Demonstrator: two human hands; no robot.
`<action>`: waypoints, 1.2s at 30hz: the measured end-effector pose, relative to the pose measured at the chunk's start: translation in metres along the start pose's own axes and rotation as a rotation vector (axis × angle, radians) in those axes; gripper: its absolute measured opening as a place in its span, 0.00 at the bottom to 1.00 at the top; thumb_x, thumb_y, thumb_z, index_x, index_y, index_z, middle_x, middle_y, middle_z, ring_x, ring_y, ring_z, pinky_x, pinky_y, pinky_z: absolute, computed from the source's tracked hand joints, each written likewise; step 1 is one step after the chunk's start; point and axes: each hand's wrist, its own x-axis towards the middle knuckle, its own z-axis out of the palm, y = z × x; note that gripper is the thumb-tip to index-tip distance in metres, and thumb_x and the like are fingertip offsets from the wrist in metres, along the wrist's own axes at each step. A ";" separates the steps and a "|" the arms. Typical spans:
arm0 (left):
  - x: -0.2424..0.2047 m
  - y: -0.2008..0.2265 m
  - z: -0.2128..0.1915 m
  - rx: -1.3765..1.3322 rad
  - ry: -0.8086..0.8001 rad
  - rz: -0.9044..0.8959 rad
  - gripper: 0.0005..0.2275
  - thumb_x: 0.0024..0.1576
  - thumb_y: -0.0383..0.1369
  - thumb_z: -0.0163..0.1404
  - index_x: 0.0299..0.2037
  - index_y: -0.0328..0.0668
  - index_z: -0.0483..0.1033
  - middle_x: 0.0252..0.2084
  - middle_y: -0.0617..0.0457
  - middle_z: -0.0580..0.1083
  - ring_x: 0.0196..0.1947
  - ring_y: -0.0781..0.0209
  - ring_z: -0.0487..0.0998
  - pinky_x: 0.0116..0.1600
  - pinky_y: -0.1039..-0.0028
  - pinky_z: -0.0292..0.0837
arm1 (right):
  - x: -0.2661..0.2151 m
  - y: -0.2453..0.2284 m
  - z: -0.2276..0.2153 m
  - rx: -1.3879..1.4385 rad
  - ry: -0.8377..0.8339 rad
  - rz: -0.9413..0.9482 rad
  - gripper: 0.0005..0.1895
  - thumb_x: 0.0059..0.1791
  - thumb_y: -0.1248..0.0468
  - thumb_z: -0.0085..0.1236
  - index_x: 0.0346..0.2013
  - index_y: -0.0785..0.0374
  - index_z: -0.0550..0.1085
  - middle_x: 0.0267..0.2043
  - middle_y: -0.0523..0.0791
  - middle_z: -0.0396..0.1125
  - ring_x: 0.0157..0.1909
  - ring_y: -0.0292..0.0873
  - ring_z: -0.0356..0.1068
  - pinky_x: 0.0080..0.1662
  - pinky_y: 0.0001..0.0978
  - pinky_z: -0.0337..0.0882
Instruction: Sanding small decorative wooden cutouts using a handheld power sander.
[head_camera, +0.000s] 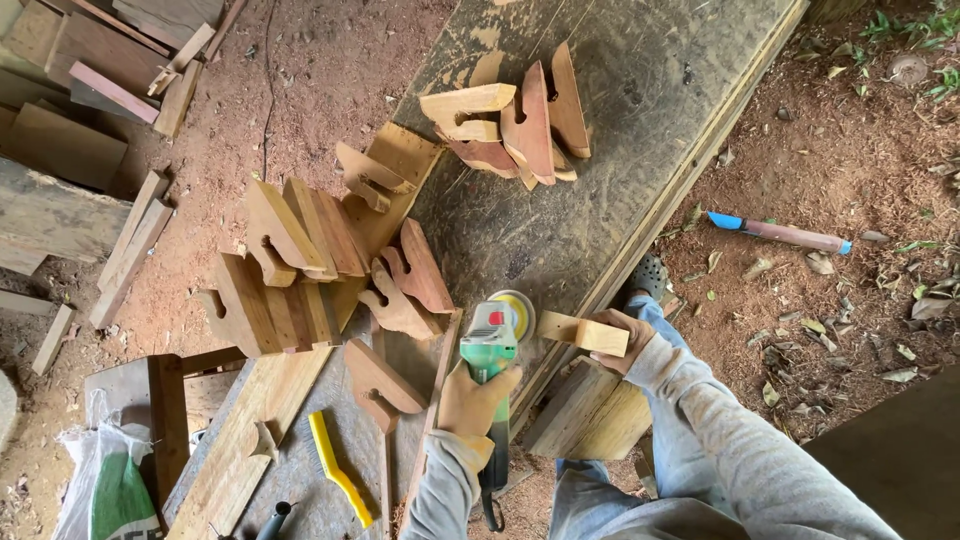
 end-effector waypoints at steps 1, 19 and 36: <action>-0.001 0.000 0.000 -0.034 0.015 -0.002 0.13 0.47 0.34 0.61 0.41 0.39 0.82 0.29 0.52 0.81 0.23 0.64 0.78 0.29 0.77 0.74 | 0.000 0.011 0.003 -0.100 0.058 0.055 0.32 0.27 0.56 0.76 0.45 0.48 0.79 0.37 0.44 0.79 0.40 0.51 0.79 0.46 0.38 0.75; -0.076 -0.065 0.004 -0.427 0.067 -0.170 0.13 0.47 0.30 0.62 0.39 0.30 0.82 0.28 0.47 0.80 0.26 0.60 0.75 0.35 0.72 0.73 | -0.009 -0.030 -0.017 -0.329 0.408 0.132 0.56 0.24 0.61 0.81 0.61 0.66 0.61 0.53 0.53 0.65 0.53 0.52 0.69 0.55 0.40 0.71; -0.013 -0.040 0.010 0.421 0.098 0.114 0.25 0.47 0.47 0.62 0.45 0.38 0.71 0.33 0.50 0.79 0.25 0.54 0.80 0.35 0.69 0.78 | -0.007 -0.080 -0.027 -0.619 0.122 -0.031 0.30 0.36 0.64 0.68 0.53 0.54 0.74 0.42 0.42 0.76 0.37 0.43 0.76 0.38 0.33 0.76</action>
